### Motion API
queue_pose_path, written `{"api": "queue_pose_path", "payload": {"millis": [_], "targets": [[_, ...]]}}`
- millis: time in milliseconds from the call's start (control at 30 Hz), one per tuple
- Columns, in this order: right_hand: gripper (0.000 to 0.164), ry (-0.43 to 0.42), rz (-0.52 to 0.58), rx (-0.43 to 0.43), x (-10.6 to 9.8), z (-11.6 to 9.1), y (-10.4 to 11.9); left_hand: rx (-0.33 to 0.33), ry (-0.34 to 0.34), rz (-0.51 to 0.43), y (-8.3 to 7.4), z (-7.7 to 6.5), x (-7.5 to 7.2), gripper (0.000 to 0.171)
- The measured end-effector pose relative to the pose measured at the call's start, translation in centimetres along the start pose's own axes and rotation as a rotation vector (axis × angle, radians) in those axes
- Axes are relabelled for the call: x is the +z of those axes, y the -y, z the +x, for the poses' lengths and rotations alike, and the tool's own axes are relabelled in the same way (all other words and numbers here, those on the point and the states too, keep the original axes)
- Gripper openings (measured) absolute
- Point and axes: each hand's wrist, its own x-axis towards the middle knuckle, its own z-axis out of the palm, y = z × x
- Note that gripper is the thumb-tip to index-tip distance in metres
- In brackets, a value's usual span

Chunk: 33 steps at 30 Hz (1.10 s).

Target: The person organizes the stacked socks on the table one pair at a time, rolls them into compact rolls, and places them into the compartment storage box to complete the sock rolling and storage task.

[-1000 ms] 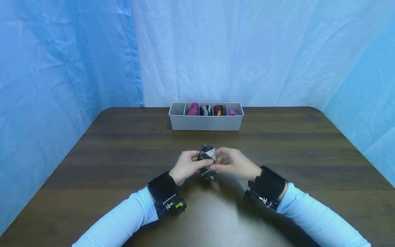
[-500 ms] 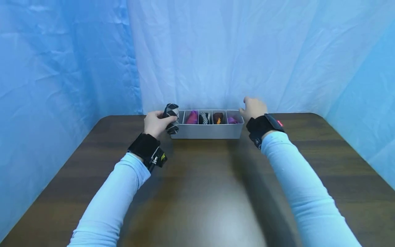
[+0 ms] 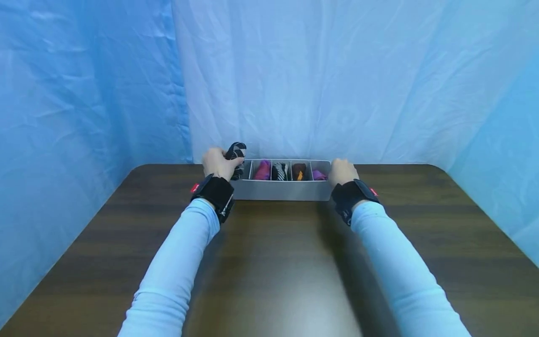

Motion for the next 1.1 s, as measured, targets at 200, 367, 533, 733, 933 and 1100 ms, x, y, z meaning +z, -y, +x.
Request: {"api": "queue_pose_path", "payload": {"millis": [200,367,533,733,933,1100], "targets": [[0.016,0.013,0.013,0.006,-0.6,-0.1,0.3,0.010,0.014,0.067,-0.1,0.5,0.2,0.035],[0.016,0.024,-0.002,0.009,-0.8,0.0,0.5,0.026,0.019,0.121,-0.3,1.0,0.5,0.029],[0.017,0.038,-0.020,0.007,-0.8,-0.1,0.6,0.012,0.060,0.228,-0.4,1.1,1.0,0.030],[0.018,0.051,-0.056,-0.008,-1.1,-0.6,0.8,0.031,0.148,0.350,-0.7,1.1,1.6,0.035],[0.018,0.062,-0.063,-0.009,-1.7,-0.7,1.0,0.090,0.170,0.474,-1.0,1.5,1.5,0.025],[0.018,0.069,-0.063,0.001,-1.9,-0.7,1.1,0.134,0.166,0.492,-1.0,1.5,1.9,0.021]]}}
